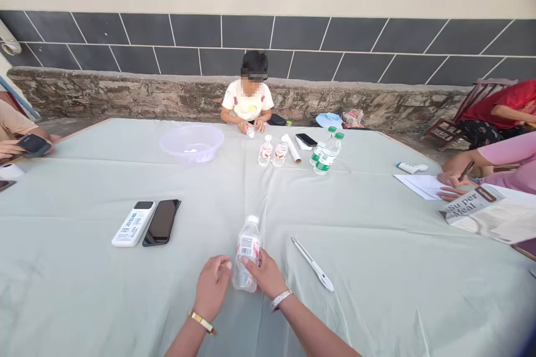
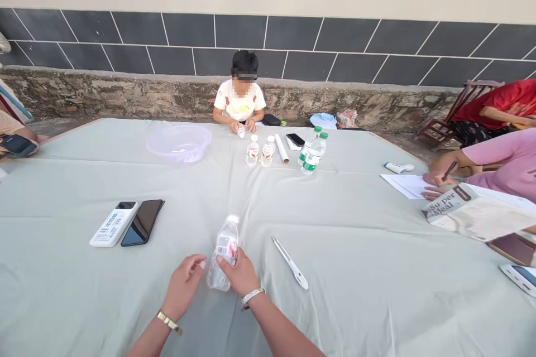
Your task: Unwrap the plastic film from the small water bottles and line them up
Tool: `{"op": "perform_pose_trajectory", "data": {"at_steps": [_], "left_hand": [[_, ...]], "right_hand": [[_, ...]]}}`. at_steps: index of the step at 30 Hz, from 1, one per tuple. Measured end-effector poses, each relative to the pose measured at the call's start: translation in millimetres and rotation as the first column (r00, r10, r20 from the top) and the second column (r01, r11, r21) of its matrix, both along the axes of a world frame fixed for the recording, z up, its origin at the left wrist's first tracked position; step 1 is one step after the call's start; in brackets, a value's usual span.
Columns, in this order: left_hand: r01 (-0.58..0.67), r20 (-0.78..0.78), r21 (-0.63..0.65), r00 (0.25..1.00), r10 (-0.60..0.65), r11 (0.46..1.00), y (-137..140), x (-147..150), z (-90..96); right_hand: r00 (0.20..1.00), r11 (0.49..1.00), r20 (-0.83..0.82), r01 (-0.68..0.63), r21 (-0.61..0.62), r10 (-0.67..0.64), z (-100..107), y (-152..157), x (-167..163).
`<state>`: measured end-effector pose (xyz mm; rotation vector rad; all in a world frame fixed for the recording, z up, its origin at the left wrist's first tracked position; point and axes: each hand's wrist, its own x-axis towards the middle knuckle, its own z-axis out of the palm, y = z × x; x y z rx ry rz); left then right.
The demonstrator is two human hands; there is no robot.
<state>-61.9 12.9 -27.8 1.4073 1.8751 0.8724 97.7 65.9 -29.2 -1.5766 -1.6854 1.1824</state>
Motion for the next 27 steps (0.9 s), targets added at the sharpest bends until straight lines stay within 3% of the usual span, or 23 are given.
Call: {"op": "perform_pose_trajectory", "data": {"at_steps": [4, 7, 10, 12, 14, 16, 19, 22, 24, 27], "left_hand": [[-0.007, -0.051, -0.135, 0.999, 0.0, 0.991, 16, 27, 4.5], [-0.027, -0.094, -0.16, 0.996, 0.013, 0.987, 22, 38, 1.8], [-0.062, -0.106, -0.145, 0.993, 0.046, 0.987, 21, 37, -2.5], [-0.079, -0.089, -0.136, 0.994, 0.067, 0.988, 20, 32, -5.7], [-0.094, -0.063, -0.122, 0.994, 0.086, 0.988, 20, 27, -8.8], [-0.105, -0.037, -0.103, 0.994, 0.102, 0.989, 21, 23, -11.6], [-0.113, -0.005, -0.074, 0.994, 0.113, 0.991, 22, 20, -14.4], [-0.108, 0.013, -0.055, 0.994, 0.109, 0.993, 21, 19, -14.3], [-0.099, 0.019, -0.051, 0.995, 0.101, 0.994, 20, 18, -12.7], [-0.085, 0.025, -0.046, 0.996, 0.087, 0.995, 20, 16, -9.6]], "right_hand": [[0.993, 0.999, 0.117, -0.027, 0.027, 0.024, 1, -14, 2], [0.971, 0.997, 0.241, -0.031, 0.067, 0.014, 9, -11, 26], [0.889, 0.959, 0.423, 0.057, 0.277, -0.175, 15, -1, 73], [0.785, 0.928, 0.54, 0.115, 0.355, -0.304, 13, 6, 108], [0.717, 0.942, 0.626, 0.132, 0.309, -0.306, 6, 9, 135], [0.735, 0.96, 0.626, 0.128, 0.249, -0.261, -1, 8, 147], [0.862, 0.964, 0.452, 0.141, 0.225, -0.231, -1, 5, 131], [0.973, 0.986, 0.177, 0.129, 0.109, -0.147, 13, 10, 86], [0.991, 0.992, 0.037, 0.127, 0.006, -0.127, 26, 19, 53], [0.988, 0.988, -0.031, 0.149, -0.039, -0.151, 39, 27, 21]]}}
